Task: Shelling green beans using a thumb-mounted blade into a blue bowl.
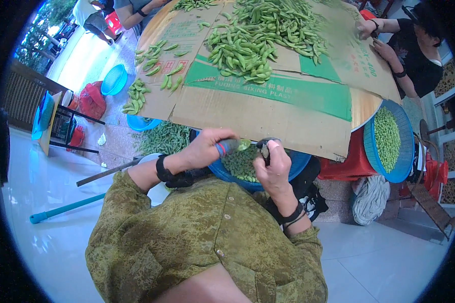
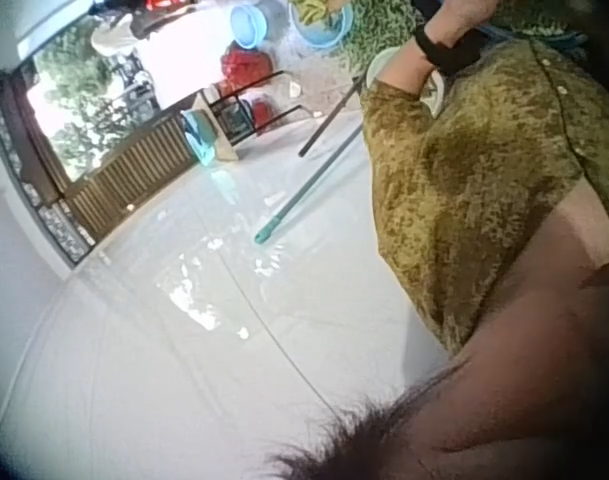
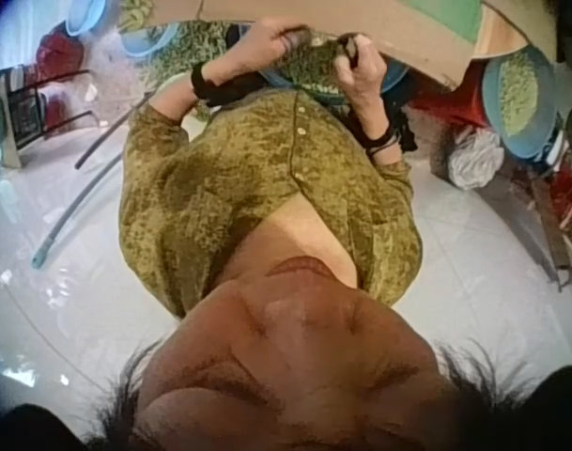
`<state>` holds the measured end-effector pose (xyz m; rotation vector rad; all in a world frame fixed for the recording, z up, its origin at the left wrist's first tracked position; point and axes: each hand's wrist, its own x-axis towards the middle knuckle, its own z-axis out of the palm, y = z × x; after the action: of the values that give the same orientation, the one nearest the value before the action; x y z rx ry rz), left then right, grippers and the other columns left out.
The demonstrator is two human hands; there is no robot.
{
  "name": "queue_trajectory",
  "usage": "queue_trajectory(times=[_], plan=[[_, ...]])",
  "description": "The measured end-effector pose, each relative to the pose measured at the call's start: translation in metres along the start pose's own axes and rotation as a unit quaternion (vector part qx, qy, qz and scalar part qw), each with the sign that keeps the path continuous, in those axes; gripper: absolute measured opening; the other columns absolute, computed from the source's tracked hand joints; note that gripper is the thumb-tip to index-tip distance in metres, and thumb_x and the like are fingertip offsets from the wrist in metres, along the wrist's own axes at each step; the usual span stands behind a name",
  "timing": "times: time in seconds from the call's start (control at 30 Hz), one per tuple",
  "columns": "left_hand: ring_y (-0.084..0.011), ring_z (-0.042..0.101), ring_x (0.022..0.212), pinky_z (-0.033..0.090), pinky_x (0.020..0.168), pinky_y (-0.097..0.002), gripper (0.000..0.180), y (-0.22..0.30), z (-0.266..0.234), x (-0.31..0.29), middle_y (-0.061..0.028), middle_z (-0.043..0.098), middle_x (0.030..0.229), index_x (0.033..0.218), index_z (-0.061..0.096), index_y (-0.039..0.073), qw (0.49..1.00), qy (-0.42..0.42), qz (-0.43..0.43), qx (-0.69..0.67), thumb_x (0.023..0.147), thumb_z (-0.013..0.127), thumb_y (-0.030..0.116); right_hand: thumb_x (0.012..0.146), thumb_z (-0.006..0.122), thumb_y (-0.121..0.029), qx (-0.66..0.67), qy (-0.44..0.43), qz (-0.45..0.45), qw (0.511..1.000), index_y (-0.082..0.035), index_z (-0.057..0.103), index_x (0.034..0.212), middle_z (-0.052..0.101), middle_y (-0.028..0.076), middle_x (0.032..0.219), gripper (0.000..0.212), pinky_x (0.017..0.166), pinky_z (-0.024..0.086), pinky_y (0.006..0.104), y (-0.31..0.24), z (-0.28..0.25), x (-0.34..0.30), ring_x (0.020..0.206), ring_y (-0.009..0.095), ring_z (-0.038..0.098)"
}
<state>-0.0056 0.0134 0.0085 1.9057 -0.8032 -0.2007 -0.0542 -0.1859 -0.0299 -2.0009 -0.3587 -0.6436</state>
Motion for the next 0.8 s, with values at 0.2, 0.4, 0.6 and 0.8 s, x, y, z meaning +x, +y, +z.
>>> queue_trajectory(times=[0.2, 0.4, 0.6, 0.8], plan=[[-0.0047, 0.051, 0.061, 0.04, 0.05, -0.0205, 0.011, 0.005, 0.003, 0.002, 0.0012, 0.055, 0.069, 0.097, 0.061, 0.003, 0.936, -0.055, -0.211, -0.275, 0.092, 0.053, 0.009, 0.079, 0.064, -0.001, 0.196, -0.061, 0.235, 0.95, 0.001, 0.057, 0.089, 0.053, 0.006, 0.068, 0.012, 0.048, 0.04, 0.0274, -0.01, 0.0, -0.002, 0.054, 0.014, 0.049], [-0.0051, 0.052, 0.059, 0.041, 0.048, -0.0194, 0.011, 0.001, 0.014, 0.005, -0.0011, 0.057, 0.073, 0.097, 0.059, 0.001, 0.936, -0.041, -0.178, -0.301, 0.093, 0.053, 0.008, 0.084, 0.06, -0.004, 0.411, -0.06, 0.357, 0.837, -0.001, 0.059, 0.085, 0.055, 0.0, 0.064, 0.003, 0.041, 0.034, 0.0206, -0.005, 0.006, -0.003, 0.045, 0.006, 0.045], [-0.0073, 0.056, 0.063, 0.046, 0.05, -0.0191, 0.009, 0.0, 0.017, 0.001, -0.0027, 0.06, 0.078, 0.098, 0.056, 0.001, 0.896, 0.006, -0.215, -0.388, 0.092, 0.054, 0.007, 0.084, 0.058, -0.001, 0.431, -0.072, 0.39, 0.811, -0.001, 0.059, 0.082, 0.055, 0.002, 0.063, 0.002, 0.04, 0.034, 0.0211, -0.008, 0.0, 0.0, 0.045, 0.006, 0.045], [-0.0095, 0.06, 0.07, 0.048, 0.058, -0.0229, 0.014, -0.003, 0.011, -0.001, -0.0047, 0.063, 0.084, 0.101, 0.058, 0.001, 0.971, -0.037, -0.14, -0.19, 0.09, 0.059, 0.01, 0.084, 0.056, 0.0, 0.393, -0.06, 0.367, 0.841, -0.002, 0.057, 0.079, 0.054, 0.001, 0.062, 0.005, 0.04, 0.035, 0.0213, -0.002, -0.001, -0.002, 0.045, 0.006, 0.045]])
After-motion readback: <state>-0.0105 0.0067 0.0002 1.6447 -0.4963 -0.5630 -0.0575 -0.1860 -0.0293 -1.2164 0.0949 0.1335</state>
